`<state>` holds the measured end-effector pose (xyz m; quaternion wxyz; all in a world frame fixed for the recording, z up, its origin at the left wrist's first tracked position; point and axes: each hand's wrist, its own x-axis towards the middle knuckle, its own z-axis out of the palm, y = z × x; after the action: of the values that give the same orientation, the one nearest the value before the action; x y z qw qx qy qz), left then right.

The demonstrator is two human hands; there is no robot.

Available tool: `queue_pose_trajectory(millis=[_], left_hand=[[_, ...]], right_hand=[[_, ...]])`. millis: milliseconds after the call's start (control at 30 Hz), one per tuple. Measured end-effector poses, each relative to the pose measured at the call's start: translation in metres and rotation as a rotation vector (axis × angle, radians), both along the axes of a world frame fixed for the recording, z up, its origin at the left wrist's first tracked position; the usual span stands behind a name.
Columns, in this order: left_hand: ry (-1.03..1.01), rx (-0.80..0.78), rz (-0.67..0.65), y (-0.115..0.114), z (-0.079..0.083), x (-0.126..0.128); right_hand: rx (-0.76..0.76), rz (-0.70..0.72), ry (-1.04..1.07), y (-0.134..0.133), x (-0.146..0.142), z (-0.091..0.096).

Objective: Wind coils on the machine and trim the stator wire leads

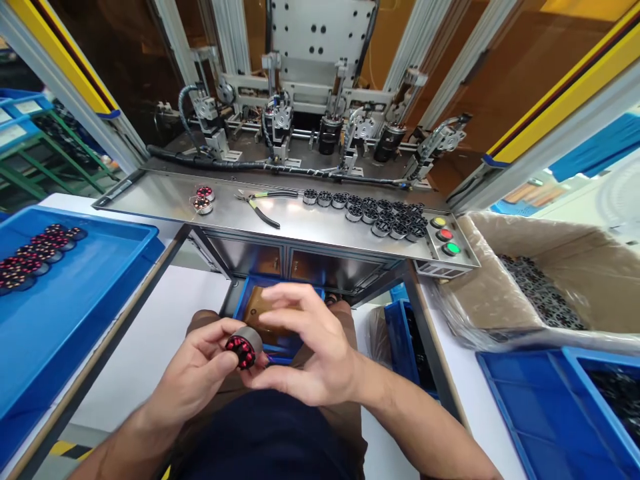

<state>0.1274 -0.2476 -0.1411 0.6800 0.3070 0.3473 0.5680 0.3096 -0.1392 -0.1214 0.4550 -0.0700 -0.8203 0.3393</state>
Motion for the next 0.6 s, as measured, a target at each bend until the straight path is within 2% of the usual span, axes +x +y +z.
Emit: queue_pose_trajectory(millis=[67, 233, 400, 500, 600], left_hand=[[0.005, 0.009, 0.003, 0.0, 0.0, 0.0], [-0.022, 0.047, 0.016, 0.001, -0.004, 0.0], [-0.116, 0.018, 0.095, 0.003, -0.001, 0.008], [-0.182, 0.043, 0.14, 0.006, -0.002, 0.01], [-0.24, 0.15, 0.189, 0.006, -0.006, 0.006]], right_hand=[[0.031, 0.029, -0.002, -0.001, -0.003, 0.004], [0.048, -0.031, 0.02, -0.007, -0.007, 0.006], [0.115, -0.115, -0.095, -0.018, -0.004, 0.011], [0.165, -0.18, -0.183, -0.016, 0.001, 0.008], [0.217, -0.165, -0.242, -0.005, 0.006, -0.002]])
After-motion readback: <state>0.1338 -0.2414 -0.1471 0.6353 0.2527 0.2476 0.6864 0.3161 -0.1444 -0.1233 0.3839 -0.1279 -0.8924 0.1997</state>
